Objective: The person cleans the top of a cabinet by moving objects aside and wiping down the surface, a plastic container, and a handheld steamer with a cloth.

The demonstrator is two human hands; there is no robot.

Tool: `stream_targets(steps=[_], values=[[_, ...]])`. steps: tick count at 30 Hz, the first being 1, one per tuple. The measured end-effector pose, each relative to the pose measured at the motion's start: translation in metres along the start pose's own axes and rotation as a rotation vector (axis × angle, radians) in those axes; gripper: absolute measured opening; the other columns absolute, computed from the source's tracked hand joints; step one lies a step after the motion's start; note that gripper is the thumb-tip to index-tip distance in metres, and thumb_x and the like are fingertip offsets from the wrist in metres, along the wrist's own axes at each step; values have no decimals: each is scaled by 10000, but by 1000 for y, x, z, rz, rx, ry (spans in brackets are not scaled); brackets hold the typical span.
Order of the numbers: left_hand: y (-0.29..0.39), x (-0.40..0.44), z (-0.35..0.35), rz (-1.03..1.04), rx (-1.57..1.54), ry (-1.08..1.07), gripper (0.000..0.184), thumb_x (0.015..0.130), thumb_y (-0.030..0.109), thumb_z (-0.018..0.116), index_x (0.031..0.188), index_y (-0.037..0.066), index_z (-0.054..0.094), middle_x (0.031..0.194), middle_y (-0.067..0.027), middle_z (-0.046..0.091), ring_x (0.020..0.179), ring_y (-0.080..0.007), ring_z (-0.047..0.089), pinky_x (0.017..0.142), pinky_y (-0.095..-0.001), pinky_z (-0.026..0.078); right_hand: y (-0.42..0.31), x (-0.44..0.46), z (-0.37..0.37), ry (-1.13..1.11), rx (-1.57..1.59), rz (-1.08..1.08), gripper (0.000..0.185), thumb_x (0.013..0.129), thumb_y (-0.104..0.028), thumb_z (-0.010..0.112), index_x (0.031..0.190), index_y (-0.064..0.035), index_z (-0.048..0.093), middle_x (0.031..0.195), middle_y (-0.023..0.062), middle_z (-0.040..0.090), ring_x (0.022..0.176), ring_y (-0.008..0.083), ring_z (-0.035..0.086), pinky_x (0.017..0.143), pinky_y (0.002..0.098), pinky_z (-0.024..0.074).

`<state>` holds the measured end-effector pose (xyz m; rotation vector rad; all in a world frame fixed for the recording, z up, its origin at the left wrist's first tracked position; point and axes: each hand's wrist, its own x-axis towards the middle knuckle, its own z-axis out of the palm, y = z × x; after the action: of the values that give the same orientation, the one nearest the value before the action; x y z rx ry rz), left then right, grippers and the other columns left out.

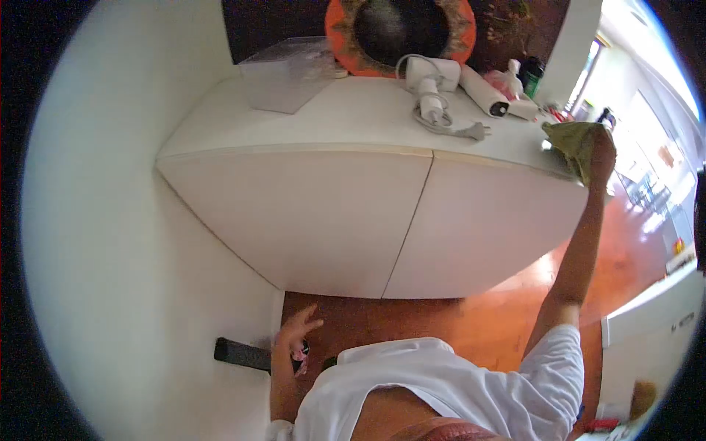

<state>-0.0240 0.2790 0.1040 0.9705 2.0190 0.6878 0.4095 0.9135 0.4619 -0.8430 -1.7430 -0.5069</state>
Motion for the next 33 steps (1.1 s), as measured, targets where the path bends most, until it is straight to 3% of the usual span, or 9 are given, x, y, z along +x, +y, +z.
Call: stream_targets(steps=[3, 4, 6, 11, 14, 18, 23, 29, 33], values=[[118, -9, -51, 185, -190, -26, 682, 833, 321, 630, 1369, 42, 313, 1390, -120, 372, 1267, -242, 373, 1042, -358, 301, -116, 40, -74, 210, 144, 45, 247, 890, -91, 465, 1102, -57, 587, 1024, 108, 628, 915, 199, 597, 843, 318, 458], [154, -14, -63, 345, -237, -15, 698, 826, 311, 640, 1376, 50, 299, 1389, -114, 370, 1275, -244, 362, 1044, -364, 298, -167, 45, -100, 181, 473, 263, 234, 892, -85, 465, 1082, -51, 598, 973, 99, 638, 891, 184, 597, 828, 305, 455], [213, -19, -77, 483, -586, -70, 763, 792, 298, 679, 1393, 76, 263, 1391, -96, 360, 1286, -237, 343, 1048, -376, 291, -215, 46, -133, 37, 363, 216, 265, 923, -115, 421, 1089, 7, 587, 1015, 125, 624, 942, 192, 579, 868, 308, 444], [281, -8, -49, 895, -618, -84, 806, 764, 78, 678, 1417, 85, 207, 1455, -78, 237, 1312, -228, 291, 1059, -372, 275, -312, -32, -134, -245, 595, -431, 193, 683, -44, 613, 874, -39, 589, 877, 110, 591, 865, 271, 585, 718, 362, 487], [295, -15, -28, 718, -625, -151, 735, 770, 83, 674, 1389, 64, 278, 1390, -76, 343, 1243, -198, 368, 1012, -346, 328, -347, -72, -135, -551, 839, -199, 163, 708, 32, 589, 864, -16, 585, 801, 100, 597, 732, 261, 611, 673, 322, 495], [268, -6, -21, 312, -618, -82, 510, 797, 106, 664, 1263, 33, 467, 1169, -51, 559, 1031, -132, 507, 895, -296, 412, -345, -88, -119, -489, 920, 153, 158, 742, 37, 547, 880, -18, 604, 772, 73, 615, 673, 203, 608, 651, 290, 483], [246, -33, -55, 392, -793, 489, 292, 846, 105, 610, 1120, 20, 559, 982, -2, 597, 860, -72, 530, 752, -231, 442, -328, -117, -95, -618, 1039, 388, 200, 779, 14, 534, 946, -48, 627, 772, 64, 640, 702, 130, 590, 647, 256, 457], [291, -54, -75, 513, -988, 633, 241, 859, 167, 600, 1026, -4, 571, 900, 6, 589, 785, -74, 524, 694, -229, 442, -343, -165, -53, -898, 1067, 258, 263, 811, -56, 593, 1073, -67, 593, 984, 119, 598, 807, 199, 597, 719, 301, 484], [292, -30, -72, 523, -454, 662, 305, 843, 211, 607, 977, -56, 546, 756, -75, 580, 723, -75, 489, 686, -241, 432, -371, -187, -55, -995, 1197, 284, 361, 813, -94, 623, 1166, -94, 547, 1118, 118, 547, 869, 226, 587, 740, 319, 484]])
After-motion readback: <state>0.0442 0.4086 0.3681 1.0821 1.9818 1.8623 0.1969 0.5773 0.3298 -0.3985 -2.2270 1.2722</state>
